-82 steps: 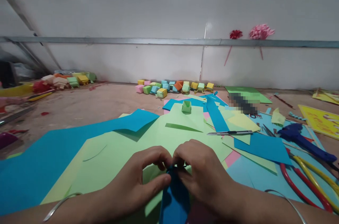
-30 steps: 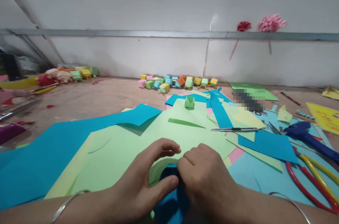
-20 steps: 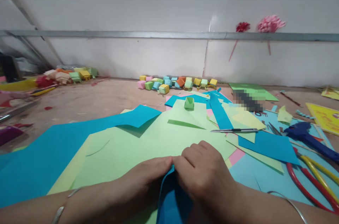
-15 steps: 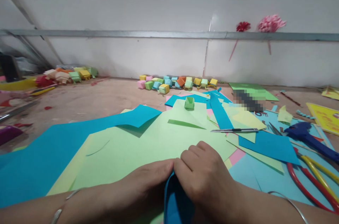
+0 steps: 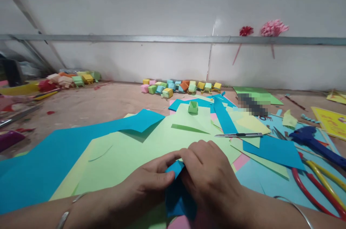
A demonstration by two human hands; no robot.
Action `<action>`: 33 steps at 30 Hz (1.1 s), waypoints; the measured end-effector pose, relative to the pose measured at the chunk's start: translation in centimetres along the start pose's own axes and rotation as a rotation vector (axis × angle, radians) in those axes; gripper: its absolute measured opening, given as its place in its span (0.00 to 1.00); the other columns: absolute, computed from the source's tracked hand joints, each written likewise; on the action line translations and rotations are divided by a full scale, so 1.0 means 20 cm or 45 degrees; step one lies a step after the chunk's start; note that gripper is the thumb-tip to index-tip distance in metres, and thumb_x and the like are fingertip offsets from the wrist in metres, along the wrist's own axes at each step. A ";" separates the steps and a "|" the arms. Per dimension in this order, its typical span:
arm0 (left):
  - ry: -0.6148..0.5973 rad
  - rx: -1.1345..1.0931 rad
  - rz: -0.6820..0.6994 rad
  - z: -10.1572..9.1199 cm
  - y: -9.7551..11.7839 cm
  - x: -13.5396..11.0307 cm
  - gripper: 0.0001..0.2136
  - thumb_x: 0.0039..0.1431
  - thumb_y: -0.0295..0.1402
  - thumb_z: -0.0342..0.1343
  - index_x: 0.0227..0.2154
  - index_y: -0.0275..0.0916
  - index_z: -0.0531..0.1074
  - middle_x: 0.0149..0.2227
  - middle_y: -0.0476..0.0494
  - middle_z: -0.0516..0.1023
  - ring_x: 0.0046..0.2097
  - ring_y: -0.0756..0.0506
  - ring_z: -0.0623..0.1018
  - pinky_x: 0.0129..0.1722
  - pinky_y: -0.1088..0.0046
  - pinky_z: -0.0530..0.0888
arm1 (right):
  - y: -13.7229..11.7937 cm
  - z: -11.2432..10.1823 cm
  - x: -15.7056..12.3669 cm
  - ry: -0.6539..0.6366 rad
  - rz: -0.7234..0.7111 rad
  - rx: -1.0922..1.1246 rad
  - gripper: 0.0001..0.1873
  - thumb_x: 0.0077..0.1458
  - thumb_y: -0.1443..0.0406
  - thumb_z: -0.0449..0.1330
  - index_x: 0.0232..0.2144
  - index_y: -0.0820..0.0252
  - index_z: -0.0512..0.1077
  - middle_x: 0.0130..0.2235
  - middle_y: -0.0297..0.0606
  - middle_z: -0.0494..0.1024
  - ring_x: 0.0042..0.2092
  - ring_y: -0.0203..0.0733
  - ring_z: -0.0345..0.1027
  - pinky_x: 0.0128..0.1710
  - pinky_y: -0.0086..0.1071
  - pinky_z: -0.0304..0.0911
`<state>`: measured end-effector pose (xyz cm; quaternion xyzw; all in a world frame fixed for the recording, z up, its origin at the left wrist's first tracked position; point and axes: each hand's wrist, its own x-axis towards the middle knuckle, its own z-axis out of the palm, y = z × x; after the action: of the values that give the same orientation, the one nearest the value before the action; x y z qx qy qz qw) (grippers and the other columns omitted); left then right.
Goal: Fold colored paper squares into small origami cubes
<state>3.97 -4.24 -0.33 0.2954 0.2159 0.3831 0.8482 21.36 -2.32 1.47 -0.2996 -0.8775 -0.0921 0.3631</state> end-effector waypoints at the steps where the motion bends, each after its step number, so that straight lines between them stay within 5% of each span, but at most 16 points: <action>1: 0.023 -0.003 0.012 -0.01 0.00 0.00 0.27 0.45 0.32 0.70 0.50 0.36 0.73 0.38 0.41 0.75 0.41 0.42 0.75 0.47 0.65 0.64 | 0.00 0.00 0.00 0.001 0.049 0.007 0.10 0.58 0.72 0.50 0.29 0.61 0.70 0.26 0.37 0.70 0.29 0.41 0.60 0.28 0.34 0.52; 5: 0.088 0.080 0.011 -0.05 0.01 0.00 0.37 0.37 0.27 0.70 0.56 0.40 0.69 0.43 0.41 0.76 0.45 0.40 0.75 0.47 0.64 0.64 | 0.00 0.02 -0.01 -0.031 0.119 0.041 0.10 0.54 0.74 0.52 0.25 0.60 0.68 0.25 0.37 0.68 0.28 0.40 0.58 0.27 0.33 0.51; 11: -0.052 0.427 -0.027 -0.05 0.05 -0.05 0.40 0.42 0.23 0.63 0.61 0.51 0.64 0.59 0.46 0.68 0.53 0.41 0.69 0.48 0.66 0.64 | -0.03 0.01 -0.01 0.153 -0.128 0.022 0.09 0.57 0.73 0.52 0.30 0.62 0.71 0.27 0.40 0.71 0.29 0.41 0.59 0.29 0.35 0.51; 17: -0.086 0.551 -0.082 -0.03 0.05 -0.08 0.43 0.45 0.25 0.59 0.66 0.51 0.54 0.51 0.48 0.72 0.56 0.40 0.67 0.54 0.62 0.62 | -0.04 -0.02 0.01 0.202 -0.338 -0.075 0.11 0.59 0.72 0.50 0.33 0.68 0.72 0.26 0.43 0.74 0.30 0.44 0.66 0.30 0.38 0.56; 24: -0.014 0.486 -0.156 -0.05 0.02 -0.06 0.48 0.39 0.22 0.61 0.66 0.50 0.54 0.62 0.51 0.64 0.62 0.39 0.62 0.58 0.64 0.59 | -0.06 -0.04 -0.01 0.149 -0.413 -0.161 0.10 0.60 0.72 0.51 0.34 0.67 0.74 0.27 0.42 0.78 0.29 0.43 0.71 0.31 0.39 0.59; 28: -0.117 0.136 -0.044 -0.06 -0.03 -0.05 0.37 0.41 0.25 0.61 0.60 0.46 0.66 0.56 0.50 0.70 0.61 0.41 0.64 0.62 0.65 0.53 | -0.08 -0.09 -0.02 0.108 -0.416 -0.247 0.14 0.64 0.73 0.50 0.33 0.62 0.75 0.33 0.41 0.82 0.38 0.43 0.76 0.41 0.40 0.63; 31: -0.042 -0.083 0.000 -0.04 -0.06 -0.04 0.22 0.53 0.34 0.61 0.53 0.39 0.74 0.45 0.46 0.75 0.55 0.44 0.69 0.59 0.67 0.59 | -0.08 -0.11 -0.03 0.025 -0.482 -0.277 0.13 0.63 0.74 0.53 0.31 0.59 0.75 0.33 0.39 0.83 0.38 0.41 0.76 0.41 0.36 0.65; 33: 0.009 -0.201 -0.034 0.00 -0.05 -0.02 0.15 0.55 0.32 0.61 0.46 0.35 0.77 0.37 0.46 0.74 0.49 0.47 0.72 0.54 0.73 0.64 | -0.08 -0.10 -0.05 0.026 -0.482 -0.282 0.13 0.62 0.74 0.54 0.32 0.58 0.75 0.34 0.38 0.83 0.39 0.41 0.77 0.40 0.36 0.66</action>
<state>4.26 -5.10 -1.01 0.2234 0.1918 0.3887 0.8731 22.09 -4.86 2.30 -0.1667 -0.8989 -0.2574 0.3131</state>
